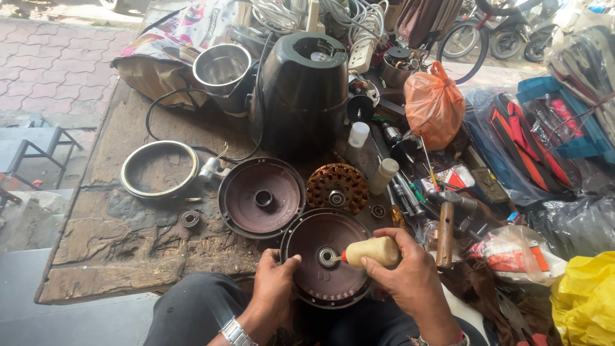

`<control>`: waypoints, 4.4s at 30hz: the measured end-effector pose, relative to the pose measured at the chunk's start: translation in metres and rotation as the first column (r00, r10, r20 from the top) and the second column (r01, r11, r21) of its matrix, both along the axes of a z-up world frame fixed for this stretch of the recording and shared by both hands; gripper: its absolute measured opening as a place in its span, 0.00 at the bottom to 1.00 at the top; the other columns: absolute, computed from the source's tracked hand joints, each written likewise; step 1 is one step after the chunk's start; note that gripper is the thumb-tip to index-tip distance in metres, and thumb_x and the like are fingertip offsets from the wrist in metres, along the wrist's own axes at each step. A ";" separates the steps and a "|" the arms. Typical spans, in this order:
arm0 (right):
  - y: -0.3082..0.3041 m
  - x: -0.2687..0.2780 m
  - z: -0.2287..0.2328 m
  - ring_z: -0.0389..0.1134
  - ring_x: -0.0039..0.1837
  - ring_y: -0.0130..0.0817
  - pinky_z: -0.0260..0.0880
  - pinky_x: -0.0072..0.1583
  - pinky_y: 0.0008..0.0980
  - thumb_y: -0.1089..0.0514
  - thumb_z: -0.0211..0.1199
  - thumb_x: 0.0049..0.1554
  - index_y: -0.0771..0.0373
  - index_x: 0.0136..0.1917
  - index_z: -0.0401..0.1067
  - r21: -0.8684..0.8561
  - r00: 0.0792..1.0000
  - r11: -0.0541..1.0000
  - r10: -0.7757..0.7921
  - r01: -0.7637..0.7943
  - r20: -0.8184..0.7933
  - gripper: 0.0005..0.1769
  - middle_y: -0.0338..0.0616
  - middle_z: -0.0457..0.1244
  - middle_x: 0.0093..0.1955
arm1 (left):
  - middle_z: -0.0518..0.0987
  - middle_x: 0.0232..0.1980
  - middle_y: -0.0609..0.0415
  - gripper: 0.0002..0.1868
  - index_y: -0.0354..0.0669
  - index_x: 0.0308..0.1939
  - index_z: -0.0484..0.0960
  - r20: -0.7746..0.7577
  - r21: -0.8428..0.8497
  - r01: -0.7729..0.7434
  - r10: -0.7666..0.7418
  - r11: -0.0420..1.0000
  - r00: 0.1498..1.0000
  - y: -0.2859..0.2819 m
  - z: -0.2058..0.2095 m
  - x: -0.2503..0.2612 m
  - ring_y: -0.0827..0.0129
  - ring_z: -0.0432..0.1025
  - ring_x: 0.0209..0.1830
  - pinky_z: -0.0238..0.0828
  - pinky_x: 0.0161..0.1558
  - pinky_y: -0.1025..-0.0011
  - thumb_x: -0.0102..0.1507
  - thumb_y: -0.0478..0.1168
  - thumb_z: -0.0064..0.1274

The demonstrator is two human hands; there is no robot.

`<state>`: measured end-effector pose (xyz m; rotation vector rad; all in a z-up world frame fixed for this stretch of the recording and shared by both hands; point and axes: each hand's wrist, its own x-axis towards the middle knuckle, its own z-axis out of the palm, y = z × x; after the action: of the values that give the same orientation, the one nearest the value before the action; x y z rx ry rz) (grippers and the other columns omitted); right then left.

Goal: The person repairs a fan motor by applying oil to the bearing from a bottle and cleaning the internal components with a cloth. They then use a hammer to tap a metal file against the central shaft of the copper-wound stator to seat it into the housing.

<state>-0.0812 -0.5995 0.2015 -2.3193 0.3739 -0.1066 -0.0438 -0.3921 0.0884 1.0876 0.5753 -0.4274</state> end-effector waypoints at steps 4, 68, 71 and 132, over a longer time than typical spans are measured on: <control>0.003 0.000 0.001 0.77 0.48 0.33 0.78 0.51 0.33 0.54 0.76 0.43 0.56 0.57 0.74 0.073 0.999 0.996 0.050 -0.051 0.011 0.28 0.44 0.74 0.46 | 0.77 0.38 0.45 0.16 0.36 0.53 0.68 0.039 0.022 0.004 -0.005 1.000 0.999 0.000 -0.003 0.001 0.67 0.72 0.26 0.73 0.25 0.68 0.64 0.34 0.53; -0.102 0.130 -0.078 0.72 0.59 0.52 0.71 0.60 0.45 0.53 0.76 0.44 0.57 0.63 0.66 -0.114 0.925 0.969 -0.168 0.218 0.341 0.36 0.56 0.70 0.55 | 0.79 0.40 0.39 0.16 0.31 0.50 0.68 0.072 -0.139 -0.120 0.131 0.983 0.989 -0.009 -0.073 0.017 0.58 0.77 0.34 0.79 0.35 0.58 0.60 0.26 0.53; -0.099 0.130 -0.076 0.71 0.60 0.54 0.71 0.60 0.45 0.50 0.78 0.43 0.57 0.65 0.64 -0.093 0.944 0.968 -0.202 0.233 0.262 0.40 0.56 0.69 0.57 | 0.79 0.41 0.40 0.15 0.30 0.50 0.69 0.083 -0.119 -0.109 0.119 0.987 0.989 -0.008 -0.065 0.016 0.60 0.77 0.35 0.80 0.38 0.61 0.61 0.26 0.54; 0.025 0.003 -0.075 0.61 0.25 0.22 0.60 0.30 0.23 0.56 0.60 0.58 0.60 0.52 0.73 0.375 0.881 0.909 0.320 -0.182 -0.350 0.10 0.32 0.60 0.23 | 0.86 0.46 0.52 0.25 0.38 0.57 0.79 0.499 0.325 0.121 -0.279 0.938 0.821 0.007 0.027 -0.016 0.74 0.81 0.42 0.81 0.42 0.77 0.56 0.24 0.51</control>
<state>-0.0779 -0.5745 0.1263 -2.0178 0.2593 0.5400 -0.0598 -0.3848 0.1158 1.4819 0.0097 -0.2033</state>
